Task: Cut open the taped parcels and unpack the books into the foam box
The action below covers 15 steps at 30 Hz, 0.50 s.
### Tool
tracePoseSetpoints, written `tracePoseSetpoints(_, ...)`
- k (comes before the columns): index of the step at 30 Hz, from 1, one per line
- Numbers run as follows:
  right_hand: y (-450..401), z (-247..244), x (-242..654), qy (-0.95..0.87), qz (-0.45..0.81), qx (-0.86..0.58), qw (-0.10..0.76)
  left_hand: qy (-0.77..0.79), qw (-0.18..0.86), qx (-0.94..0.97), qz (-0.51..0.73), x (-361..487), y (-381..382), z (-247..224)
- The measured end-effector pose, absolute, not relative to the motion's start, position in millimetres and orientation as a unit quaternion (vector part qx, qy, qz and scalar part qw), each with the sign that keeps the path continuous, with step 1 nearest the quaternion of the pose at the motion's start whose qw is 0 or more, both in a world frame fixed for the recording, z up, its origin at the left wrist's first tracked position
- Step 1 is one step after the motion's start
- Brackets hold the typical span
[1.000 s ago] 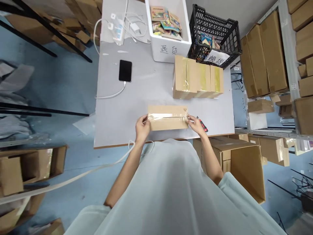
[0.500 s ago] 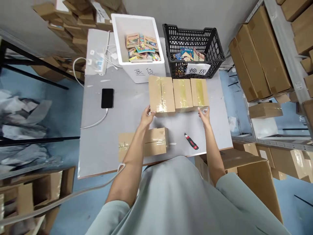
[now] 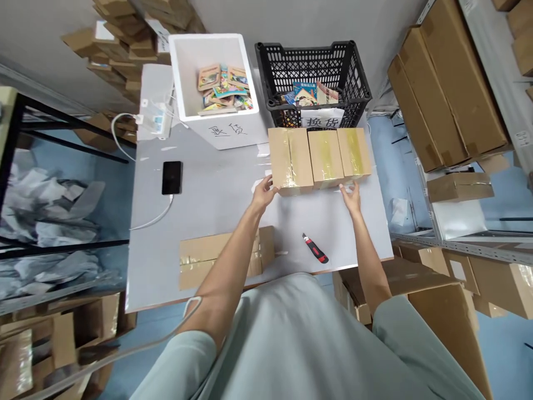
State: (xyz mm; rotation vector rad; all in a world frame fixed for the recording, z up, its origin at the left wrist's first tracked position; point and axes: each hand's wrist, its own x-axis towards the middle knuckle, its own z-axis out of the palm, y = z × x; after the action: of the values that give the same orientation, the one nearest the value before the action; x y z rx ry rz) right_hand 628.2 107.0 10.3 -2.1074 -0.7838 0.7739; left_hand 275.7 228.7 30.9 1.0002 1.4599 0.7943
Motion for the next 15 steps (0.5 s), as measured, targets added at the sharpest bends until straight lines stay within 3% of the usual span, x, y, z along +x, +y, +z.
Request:
tracePoseSetpoints(3, 74.0, 2.4, 596.8, -0.359, 0.349, -0.812, 0.302, 0.629, 0.560, 0.426, 0.330, 282.6, 231.2, 26.8)
tracePoseSetpoints(6, 24.3, -7.2, 548.1, -0.419, 0.395, -0.799, 0.172, 0.636, 0.525, 0.458, 0.330, 284.4, 228.8, 22.1)
tracePoseSetpoints(10, -39.2, -14.6, 495.4, -0.464, 0.385, -0.796, 0.057, 0.648, 0.438, 0.528, 0.330, 286.3, 219.8, 10.7)
tracePoseSetpoints(15, -78.7, -16.9, 470.2, -0.489, 0.357, -0.795, -0.043, 0.565, 0.403, 0.607, 0.386, 275.7, 190.1, 12.2)
